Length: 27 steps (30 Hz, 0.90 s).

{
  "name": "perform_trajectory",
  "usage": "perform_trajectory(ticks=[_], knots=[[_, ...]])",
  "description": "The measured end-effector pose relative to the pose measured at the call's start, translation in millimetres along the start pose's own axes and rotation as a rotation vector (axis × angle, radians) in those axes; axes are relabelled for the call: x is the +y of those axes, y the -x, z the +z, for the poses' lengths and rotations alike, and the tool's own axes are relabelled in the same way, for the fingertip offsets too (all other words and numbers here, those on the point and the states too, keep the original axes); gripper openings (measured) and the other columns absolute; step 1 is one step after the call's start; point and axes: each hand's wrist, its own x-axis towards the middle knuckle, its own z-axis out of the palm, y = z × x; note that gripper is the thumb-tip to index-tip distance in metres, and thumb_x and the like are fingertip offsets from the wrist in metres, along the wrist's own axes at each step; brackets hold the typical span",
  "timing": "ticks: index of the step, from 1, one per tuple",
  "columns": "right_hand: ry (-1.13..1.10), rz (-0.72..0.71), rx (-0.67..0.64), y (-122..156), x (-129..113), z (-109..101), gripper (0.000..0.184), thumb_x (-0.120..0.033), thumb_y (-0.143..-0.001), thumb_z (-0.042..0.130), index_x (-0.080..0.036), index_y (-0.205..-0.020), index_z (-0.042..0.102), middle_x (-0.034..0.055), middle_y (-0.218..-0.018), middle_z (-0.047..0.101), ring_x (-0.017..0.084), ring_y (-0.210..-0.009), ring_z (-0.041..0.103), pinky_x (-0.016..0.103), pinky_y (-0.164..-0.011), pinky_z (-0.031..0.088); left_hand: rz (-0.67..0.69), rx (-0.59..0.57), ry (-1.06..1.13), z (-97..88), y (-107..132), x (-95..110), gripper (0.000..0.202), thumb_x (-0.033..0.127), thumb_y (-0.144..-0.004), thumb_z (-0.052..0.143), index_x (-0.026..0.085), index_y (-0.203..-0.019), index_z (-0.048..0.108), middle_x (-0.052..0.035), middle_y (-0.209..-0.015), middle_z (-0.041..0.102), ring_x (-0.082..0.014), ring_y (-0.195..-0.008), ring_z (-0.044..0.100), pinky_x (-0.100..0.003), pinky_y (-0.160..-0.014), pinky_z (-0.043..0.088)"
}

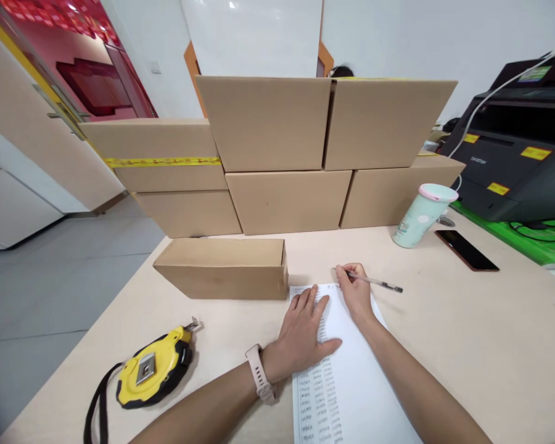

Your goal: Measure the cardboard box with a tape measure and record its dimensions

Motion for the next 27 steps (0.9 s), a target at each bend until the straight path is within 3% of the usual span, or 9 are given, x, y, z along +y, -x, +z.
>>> perform_trajectory(ticks=[3, 8, 14, 27], knots=[[-0.068, 0.034, -0.054, -0.5, 1.8, 0.8, 0.031, -0.044, -0.072, 0.071, -0.021, -0.083, 0.053, -0.0031, -0.064, 0.059, 0.013, -0.057, 0.055, 0.028, -0.058, 0.045, 0.005, 0.007, 0.005, -0.4, 0.3, -0.9, 0.079, 0.063, -0.078, 0.052, 0.018, -0.141, 0.035, -0.019, -0.153, 0.024, -0.0359, -0.138, 0.024, -0.052, -0.11, 0.025], [0.117, -0.076, -0.191, 4.2, -3.2, 1.8, 0.029, -0.039, -0.078, 0.063, -0.022, -0.063, 0.045, -0.0062, -0.053, 0.046, 0.011, -0.048, 0.044, 0.025, -0.049, 0.035, -0.018, 0.025, 0.024, -0.3, -0.2, -2.1, 0.071, 0.061, -0.079, 0.053, 0.022, -0.137, 0.041, -0.0179, -0.152, 0.026, -0.0359, -0.136, 0.028, -0.052, -0.108, 0.028], [0.273, -0.126, -0.246, 7.4, -7.3, 1.4, 0.026, -0.034, -0.078, 0.057, -0.023, -0.061, 0.041, -0.0065, -0.052, 0.04, 0.011, -0.049, 0.041, 0.024, -0.049, 0.032, -0.011, 0.047, 0.01, 1.0, -0.3, -2.0, 0.072, 0.059, -0.078, 0.056, 0.022, -0.138, 0.04, -0.0184, -0.152, 0.027, -0.0362, -0.136, 0.029, -0.052, -0.108, 0.028], [0.319, -0.139, -0.27, 8.1, -4.9, 3.5, 0.028, -0.035, -0.08, 0.057, -0.023, -0.061, 0.039, -0.0072, -0.052, 0.039, 0.011, -0.049, 0.041, 0.024, -0.048, 0.031, 0.01, 0.065, -0.028, 4.1, -0.8, -1.3, 0.072, 0.061, -0.078, 0.053, 0.02, -0.137, 0.041, -0.0159, -0.15, 0.032, -0.0361, -0.134, 0.031, -0.052, -0.108, 0.027]])
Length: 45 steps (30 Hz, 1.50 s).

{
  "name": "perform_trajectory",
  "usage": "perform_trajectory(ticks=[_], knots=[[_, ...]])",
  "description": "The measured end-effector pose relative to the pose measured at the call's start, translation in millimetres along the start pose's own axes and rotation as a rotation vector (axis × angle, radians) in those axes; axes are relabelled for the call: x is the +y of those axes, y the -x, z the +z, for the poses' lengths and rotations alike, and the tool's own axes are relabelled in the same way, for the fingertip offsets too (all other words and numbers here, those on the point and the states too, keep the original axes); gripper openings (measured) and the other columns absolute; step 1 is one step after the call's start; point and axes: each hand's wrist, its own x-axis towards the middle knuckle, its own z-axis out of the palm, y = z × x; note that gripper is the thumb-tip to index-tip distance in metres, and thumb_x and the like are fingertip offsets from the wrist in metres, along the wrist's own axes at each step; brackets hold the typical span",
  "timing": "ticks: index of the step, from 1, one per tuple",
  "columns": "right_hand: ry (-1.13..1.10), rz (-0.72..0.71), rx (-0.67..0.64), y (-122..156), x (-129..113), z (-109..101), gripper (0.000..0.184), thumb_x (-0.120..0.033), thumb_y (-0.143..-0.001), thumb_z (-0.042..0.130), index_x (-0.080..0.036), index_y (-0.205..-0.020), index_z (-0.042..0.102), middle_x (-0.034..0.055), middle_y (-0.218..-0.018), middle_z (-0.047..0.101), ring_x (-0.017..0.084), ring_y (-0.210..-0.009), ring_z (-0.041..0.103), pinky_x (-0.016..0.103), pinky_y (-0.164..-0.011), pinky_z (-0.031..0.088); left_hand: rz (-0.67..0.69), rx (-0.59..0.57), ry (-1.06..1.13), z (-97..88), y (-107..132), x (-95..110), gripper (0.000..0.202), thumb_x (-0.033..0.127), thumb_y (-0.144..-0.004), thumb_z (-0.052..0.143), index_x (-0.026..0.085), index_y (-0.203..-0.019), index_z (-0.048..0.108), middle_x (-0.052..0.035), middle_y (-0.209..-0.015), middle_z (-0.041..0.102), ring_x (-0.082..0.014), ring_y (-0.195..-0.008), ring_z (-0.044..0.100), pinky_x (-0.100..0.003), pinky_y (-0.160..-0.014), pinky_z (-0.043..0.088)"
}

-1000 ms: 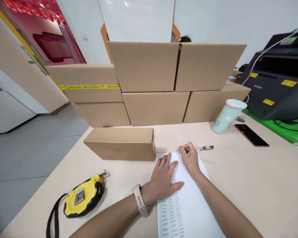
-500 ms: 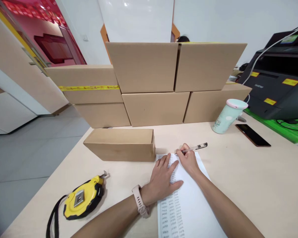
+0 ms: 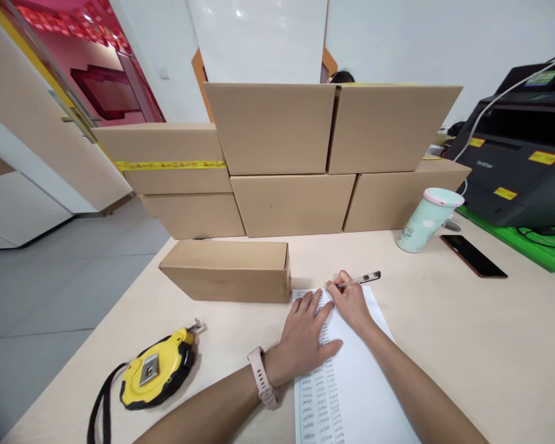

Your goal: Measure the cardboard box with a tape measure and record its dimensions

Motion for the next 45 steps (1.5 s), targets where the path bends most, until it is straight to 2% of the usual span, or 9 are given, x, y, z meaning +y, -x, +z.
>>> perform_trajectory(ticks=[25, 45], knots=[[0.016, -0.028, -0.017, -1.4, 4.7, 1.0, 0.026, -0.03, -0.079, 0.056, -0.023, -0.061, 0.038, -0.0073, -0.053, 0.038, 0.011, -0.049, 0.04, 0.024, -0.048, 0.031, 0.003, 0.014, -0.015, 3.5, 0.2, -1.5, 0.073, 0.061, -0.079, 0.051, 0.021, -0.138, 0.039, -0.0144, -0.151, 0.031, -0.0356, -0.135, 0.03, -0.052, -0.108, 0.027], [0.033, -0.022, -0.006, -1.7, 2.1, -0.5, 0.026, -0.031, -0.079, 0.054, -0.023, -0.061, 0.037, -0.0068, -0.053, 0.037, 0.011, -0.05, 0.04, 0.024, -0.049, 0.031, 0.004, 0.008, -0.018, -0.5, 0.4, 0.1, 0.072, 0.061, -0.08, 0.05, 0.02, -0.137, 0.04, -0.0155, -0.15, 0.032, -0.0353, -0.134, 0.031, -0.05, -0.108, 0.027]])
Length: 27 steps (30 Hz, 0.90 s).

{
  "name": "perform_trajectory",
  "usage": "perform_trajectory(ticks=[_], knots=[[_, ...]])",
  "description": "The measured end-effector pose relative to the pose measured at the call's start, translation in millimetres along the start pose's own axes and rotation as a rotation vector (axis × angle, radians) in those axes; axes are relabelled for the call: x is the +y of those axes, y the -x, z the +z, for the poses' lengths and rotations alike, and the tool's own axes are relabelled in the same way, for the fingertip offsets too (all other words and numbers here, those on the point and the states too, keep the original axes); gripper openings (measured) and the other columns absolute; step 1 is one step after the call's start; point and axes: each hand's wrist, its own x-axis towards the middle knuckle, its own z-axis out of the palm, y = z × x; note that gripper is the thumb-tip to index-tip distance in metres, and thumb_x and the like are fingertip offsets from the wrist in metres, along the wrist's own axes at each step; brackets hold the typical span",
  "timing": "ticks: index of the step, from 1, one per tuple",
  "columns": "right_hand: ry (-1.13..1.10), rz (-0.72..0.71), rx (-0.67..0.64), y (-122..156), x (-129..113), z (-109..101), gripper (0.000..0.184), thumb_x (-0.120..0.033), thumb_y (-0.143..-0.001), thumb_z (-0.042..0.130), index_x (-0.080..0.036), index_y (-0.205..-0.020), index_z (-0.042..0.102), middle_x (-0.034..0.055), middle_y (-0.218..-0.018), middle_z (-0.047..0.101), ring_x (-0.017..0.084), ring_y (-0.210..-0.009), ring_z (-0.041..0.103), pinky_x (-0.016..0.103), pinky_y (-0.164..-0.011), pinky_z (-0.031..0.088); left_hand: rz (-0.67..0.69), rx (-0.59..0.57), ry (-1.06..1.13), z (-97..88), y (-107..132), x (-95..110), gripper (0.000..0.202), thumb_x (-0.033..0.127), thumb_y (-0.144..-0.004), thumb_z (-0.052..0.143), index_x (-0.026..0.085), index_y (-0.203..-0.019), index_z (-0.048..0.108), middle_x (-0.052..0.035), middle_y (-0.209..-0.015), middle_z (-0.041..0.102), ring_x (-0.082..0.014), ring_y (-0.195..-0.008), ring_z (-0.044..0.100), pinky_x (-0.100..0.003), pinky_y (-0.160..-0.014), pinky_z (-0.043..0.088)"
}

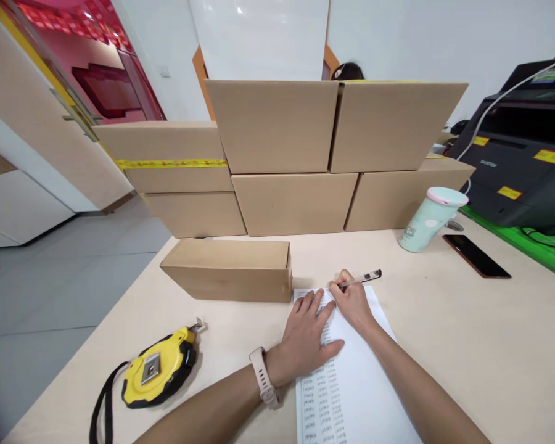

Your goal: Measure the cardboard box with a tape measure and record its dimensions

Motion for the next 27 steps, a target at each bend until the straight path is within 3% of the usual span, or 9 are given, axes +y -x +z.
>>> perform_trajectory(ticks=[27], knots=[[0.01, 0.001, 0.035, -1.3, -0.6, 0.7, 0.026, -0.031, -0.076, 0.055, -0.024, -0.058, 0.038, -0.0068, -0.051, 0.037, 0.011, -0.049, 0.038, 0.024, -0.048, 0.031, -0.003, -0.018, 0.003, -2.7, 0.3, 1.2, 0.07, 0.061, -0.081, 0.049, 0.019, -0.136, 0.041, -0.0162, -0.15, 0.032, -0.0349, -0.134, 0.031, -0.05, -0.109, 0.027]])
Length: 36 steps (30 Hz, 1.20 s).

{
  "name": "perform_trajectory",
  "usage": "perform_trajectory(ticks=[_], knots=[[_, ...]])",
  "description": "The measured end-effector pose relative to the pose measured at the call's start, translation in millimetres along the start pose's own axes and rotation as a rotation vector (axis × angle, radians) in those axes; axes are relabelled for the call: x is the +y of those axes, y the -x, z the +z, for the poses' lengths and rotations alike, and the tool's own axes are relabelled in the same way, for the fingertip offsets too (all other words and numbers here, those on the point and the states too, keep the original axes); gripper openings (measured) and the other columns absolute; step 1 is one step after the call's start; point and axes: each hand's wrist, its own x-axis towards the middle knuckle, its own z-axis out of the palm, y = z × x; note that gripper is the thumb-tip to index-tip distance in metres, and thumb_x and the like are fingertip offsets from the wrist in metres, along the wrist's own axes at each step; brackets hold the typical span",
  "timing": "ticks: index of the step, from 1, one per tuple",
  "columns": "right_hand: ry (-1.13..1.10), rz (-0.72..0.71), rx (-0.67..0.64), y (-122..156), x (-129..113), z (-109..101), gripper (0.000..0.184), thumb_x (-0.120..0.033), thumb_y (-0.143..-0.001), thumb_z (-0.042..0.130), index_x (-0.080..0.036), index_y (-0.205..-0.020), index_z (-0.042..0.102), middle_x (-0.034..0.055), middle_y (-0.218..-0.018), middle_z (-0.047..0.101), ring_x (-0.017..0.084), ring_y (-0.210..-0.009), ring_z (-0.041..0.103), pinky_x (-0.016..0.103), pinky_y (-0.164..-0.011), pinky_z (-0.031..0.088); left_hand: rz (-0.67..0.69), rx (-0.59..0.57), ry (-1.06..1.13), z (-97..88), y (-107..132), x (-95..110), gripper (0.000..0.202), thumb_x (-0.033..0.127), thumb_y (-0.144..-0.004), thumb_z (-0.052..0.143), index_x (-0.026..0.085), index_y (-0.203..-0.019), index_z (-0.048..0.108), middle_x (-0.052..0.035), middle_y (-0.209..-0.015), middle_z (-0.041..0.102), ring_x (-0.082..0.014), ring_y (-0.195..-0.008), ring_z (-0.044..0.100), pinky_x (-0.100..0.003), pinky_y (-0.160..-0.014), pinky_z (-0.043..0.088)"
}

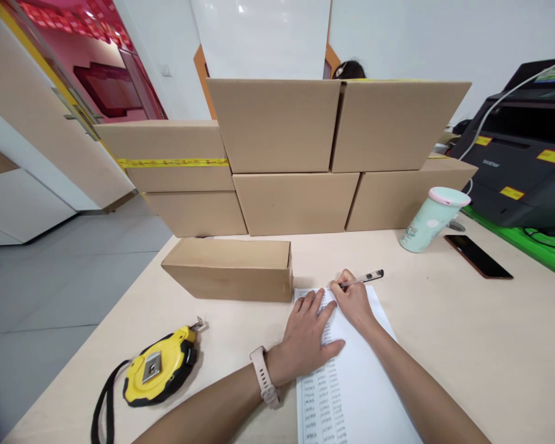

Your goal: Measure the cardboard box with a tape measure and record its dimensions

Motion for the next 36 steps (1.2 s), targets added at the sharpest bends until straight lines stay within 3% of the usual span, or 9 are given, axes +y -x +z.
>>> perform_trajectory(ticks=[36], knots=[[0.025, 0.012, 0.009, -0.9, -1.2, -2.3, 0.025, -0.029, -0.075, 0.053, -0.023, -0.058, 0.036, -0.0073, -0.051, 0.035, 0.01, -0.048, 0.037, 0.023, -0.048, 0.03, 0.006, -0.001, 0.007, -1.1, -0.6, -0.1, 0.071, 0.06, -0.081, 0.05, 0.018, -0.137, 0.041, -0.0176, -0.15, 0.032, -0.0363, -0.134, 0.032, -0.051, -0.108, 0.028]])
